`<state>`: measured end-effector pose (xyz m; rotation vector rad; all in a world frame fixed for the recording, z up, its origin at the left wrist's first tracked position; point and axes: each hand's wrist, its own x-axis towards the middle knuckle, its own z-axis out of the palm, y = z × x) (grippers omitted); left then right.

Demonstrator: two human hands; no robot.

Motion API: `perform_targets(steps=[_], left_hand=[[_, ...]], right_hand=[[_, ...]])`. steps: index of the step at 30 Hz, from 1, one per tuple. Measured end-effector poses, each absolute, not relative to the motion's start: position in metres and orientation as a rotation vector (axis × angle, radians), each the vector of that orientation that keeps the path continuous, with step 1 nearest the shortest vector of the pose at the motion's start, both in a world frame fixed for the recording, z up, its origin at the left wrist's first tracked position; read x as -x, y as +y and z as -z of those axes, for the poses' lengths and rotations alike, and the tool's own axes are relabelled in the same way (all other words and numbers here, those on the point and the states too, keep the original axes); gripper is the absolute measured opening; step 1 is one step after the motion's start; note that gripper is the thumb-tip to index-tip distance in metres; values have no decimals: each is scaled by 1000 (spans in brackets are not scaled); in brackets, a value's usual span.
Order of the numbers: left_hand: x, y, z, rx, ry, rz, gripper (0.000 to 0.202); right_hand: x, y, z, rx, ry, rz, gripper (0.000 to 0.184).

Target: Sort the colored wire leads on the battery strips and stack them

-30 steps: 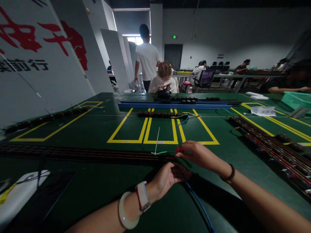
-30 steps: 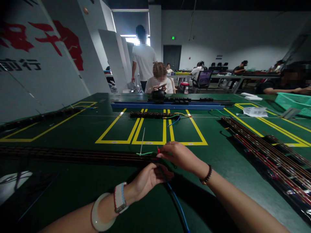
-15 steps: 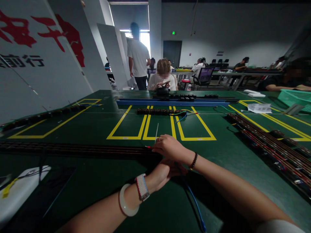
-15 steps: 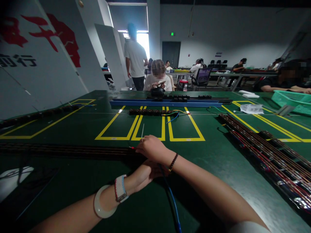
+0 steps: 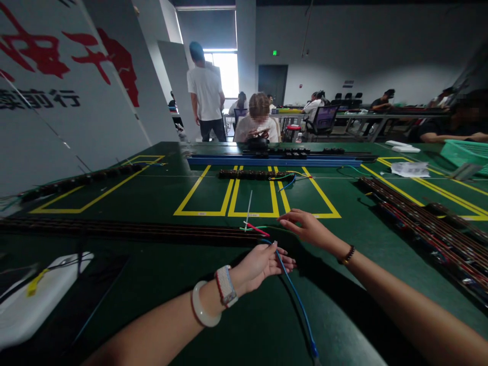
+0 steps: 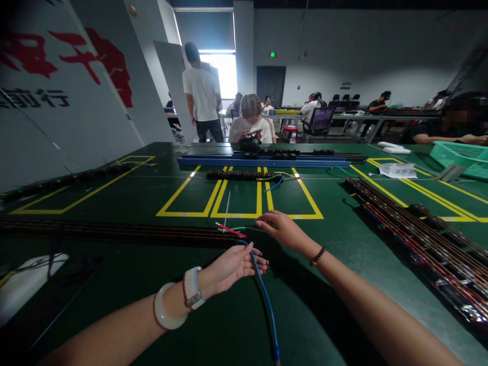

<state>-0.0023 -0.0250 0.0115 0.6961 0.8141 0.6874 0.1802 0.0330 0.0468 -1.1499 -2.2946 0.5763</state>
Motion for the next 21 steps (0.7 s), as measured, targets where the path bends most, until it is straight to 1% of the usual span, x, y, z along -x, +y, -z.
perform_targets(steps=[5, 9, 13, 18, 21], left_hand=[[14, -17, -21, -1008, 939, -465, 35], [25, -3, -21, -1239, 997, -256, 42], [37, 12, -16, -1388, 918, -106, 43], [43, 17, -9, -1466, 883, -152, 35], [41, 10, -16, -1480, 919, -207, 32]], right_hand=[[-213, 35, -14, 1276, -2253, -741, 37], [-216, 36, -5, 1296, -2178, -835, 40], [-214, 37, 0, 1315, -2162, -828, 39], [-212, 33, 2, 1315, -2207, -735, 37], [-212, 33, 3, 1302, -2233, -679, 35]])
